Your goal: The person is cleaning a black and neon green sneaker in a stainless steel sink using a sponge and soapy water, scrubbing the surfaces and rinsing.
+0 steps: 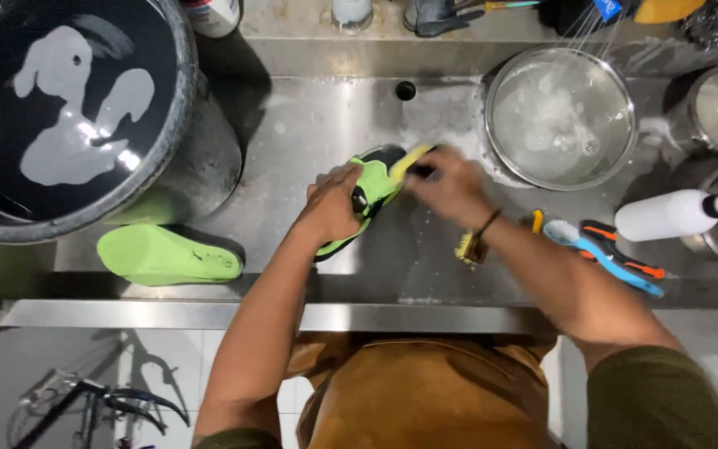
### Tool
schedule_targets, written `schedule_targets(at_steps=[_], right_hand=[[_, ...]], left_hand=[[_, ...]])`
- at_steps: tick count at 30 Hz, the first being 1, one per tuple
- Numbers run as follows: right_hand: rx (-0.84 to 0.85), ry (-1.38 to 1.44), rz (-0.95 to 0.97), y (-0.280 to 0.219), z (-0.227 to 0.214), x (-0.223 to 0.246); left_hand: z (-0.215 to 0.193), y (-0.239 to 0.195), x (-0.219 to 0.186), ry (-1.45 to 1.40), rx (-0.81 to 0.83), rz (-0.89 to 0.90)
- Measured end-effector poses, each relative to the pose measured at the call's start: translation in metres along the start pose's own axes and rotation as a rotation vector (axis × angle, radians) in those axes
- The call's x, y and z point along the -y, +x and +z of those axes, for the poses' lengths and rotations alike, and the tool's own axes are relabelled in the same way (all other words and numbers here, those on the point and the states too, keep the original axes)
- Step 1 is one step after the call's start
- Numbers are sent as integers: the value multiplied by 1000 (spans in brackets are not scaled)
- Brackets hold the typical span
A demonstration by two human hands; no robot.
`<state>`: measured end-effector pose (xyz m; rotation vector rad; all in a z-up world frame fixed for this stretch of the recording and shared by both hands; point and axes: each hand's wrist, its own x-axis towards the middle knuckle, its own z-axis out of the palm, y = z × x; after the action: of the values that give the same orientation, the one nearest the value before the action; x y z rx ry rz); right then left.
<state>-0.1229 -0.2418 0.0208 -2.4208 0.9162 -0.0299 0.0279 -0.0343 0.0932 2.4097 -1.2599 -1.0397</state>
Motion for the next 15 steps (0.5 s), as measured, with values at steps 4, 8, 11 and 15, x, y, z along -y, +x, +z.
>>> schedule_targets(at_steps=[4, 8, 11, 15], right_hand=[[-13, 300, -331, -27, -7, 44], [21, -12, 47, 44, 22, -43], [-134, 385, -485, -1, 5, 15], [30, 297, -304, -17, 16, 13]], left_hand=[[2, 0, 3, -11, -25, 17], [8, -1, 8, -33, -43, 19], [5, 4, 5, -15, -2, -8], [6, -4, 6, -29, -29, 30]])
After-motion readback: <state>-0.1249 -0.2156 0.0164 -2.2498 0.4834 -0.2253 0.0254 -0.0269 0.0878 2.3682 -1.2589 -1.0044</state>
